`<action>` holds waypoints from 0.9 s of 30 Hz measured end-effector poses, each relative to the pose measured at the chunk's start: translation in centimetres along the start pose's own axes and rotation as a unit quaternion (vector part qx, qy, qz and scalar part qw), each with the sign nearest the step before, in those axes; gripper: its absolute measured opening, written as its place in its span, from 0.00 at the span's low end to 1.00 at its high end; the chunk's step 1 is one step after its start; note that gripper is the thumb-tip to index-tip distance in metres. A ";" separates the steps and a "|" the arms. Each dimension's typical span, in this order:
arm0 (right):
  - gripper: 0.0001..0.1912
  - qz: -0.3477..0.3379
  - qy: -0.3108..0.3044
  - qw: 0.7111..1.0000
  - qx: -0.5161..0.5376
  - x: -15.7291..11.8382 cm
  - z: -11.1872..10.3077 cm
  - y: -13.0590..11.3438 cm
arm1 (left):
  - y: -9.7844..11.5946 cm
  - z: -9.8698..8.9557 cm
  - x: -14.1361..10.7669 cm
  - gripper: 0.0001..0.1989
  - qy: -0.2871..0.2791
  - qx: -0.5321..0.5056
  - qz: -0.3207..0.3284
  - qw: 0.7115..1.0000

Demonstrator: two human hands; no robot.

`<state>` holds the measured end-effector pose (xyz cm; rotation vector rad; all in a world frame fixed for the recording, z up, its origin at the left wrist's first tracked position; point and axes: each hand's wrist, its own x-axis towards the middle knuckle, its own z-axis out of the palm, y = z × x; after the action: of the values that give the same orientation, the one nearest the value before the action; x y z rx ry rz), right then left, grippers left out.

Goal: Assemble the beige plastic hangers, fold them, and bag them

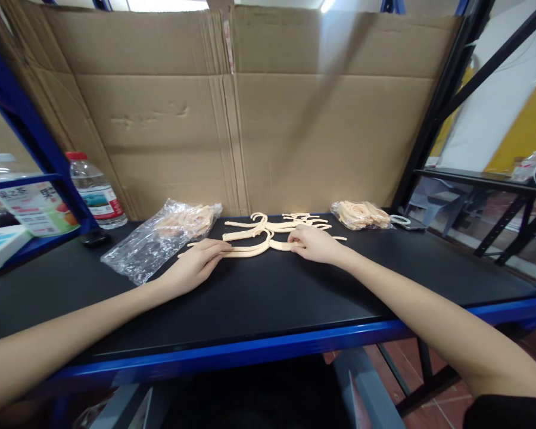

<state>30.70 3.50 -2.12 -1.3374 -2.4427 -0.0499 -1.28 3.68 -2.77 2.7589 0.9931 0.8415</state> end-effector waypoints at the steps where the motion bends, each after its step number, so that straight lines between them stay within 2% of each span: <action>1: 0.09 -0.002 0.000 1.000 0.000 0.0 0.0 0.0 | 0.1 0.0 0.0 0.15 -0.006 0.011 0.006 1.000; 10: 0.09 -0.001 0.018 1.000 -0.006 -0.1 -0.4 -0.5 | 0.1 0.1 -0.3 0.17 -0.031 0.056 0.032 0.997; 13: 0.10 0.010 0.037 0.999 0.001 0.0 -0.9 0.2 | 0.1 0.1 -0.3 0.17 -0.038 0.055 0.032 0.997; 17: 0.10 0.039 0.070 0.997 -0.008 0.7 -1.3 3.0 | 0.3 0.0 -0.3 0.16 -0.057 0.066 0.030 0.996; 23: 0.12 0.111 0.045 0.991 -0.063 2.9 -1.6 7.8 | 0.6 0.1 -0.4 0.17 -0.070 0.076 0.019 0.994; 27: 0.13 0.129 0.030 0.988 -0.078 4.9 -1.4 9.7 | 0.4 0.2 -0.4 0.16 -0.069 0.070 0.020 0.995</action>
<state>36.68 12.60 -0.52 -1.6831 -2.2351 -0.2172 -1.19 3.18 -3.01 2.9155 1.0105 0.5988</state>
